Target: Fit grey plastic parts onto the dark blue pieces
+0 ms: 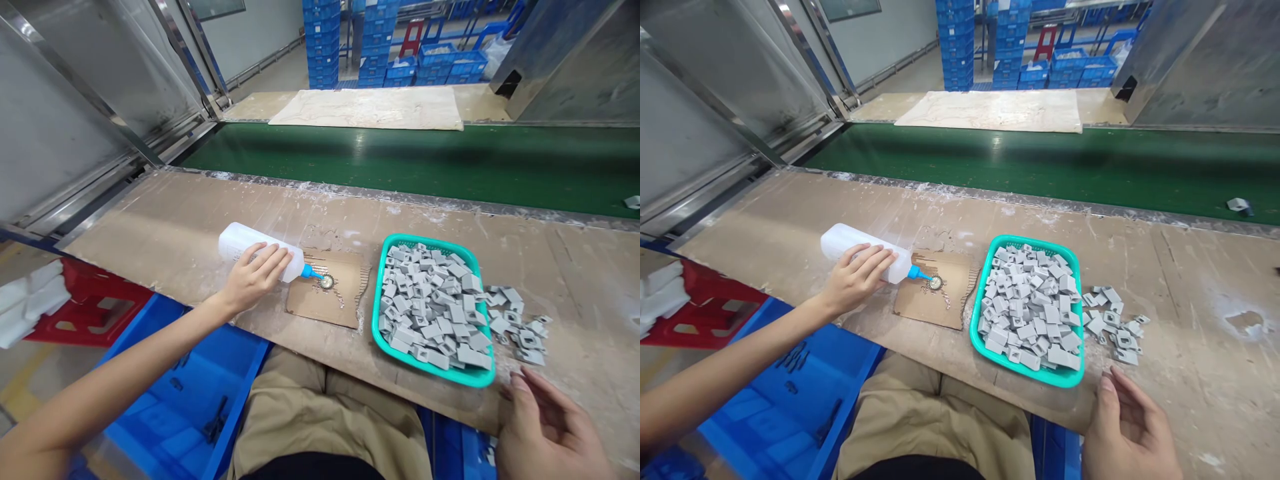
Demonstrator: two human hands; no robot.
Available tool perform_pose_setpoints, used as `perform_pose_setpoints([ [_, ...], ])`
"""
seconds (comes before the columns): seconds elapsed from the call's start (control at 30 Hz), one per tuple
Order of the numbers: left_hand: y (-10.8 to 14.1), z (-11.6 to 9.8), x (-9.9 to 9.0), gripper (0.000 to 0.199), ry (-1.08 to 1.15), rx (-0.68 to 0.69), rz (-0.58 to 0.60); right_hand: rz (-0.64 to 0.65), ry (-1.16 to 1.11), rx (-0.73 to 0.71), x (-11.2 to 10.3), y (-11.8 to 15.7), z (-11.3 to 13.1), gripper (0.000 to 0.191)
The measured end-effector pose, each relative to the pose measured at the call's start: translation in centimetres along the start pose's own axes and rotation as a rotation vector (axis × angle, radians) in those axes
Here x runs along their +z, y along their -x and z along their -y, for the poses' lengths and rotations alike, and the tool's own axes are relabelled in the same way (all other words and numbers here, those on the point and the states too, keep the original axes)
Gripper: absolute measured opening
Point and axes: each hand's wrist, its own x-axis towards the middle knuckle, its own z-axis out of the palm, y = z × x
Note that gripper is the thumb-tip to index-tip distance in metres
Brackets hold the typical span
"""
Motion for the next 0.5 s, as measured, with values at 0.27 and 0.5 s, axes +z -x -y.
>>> perform_pose_setpoints([
  [0.27,0.11,0.37,0.06,0.03,-0.009,0.022,-0.011,0.01,0.0,0.01,-0.15,-0.15,-0.32,0.05],
  [0.5,0.14,0.26,0.0,0.035,0.008,0.016,0.006,-0.006,-0.003,-0.021,-0.17,-0.28,-0.75,0.048],
])
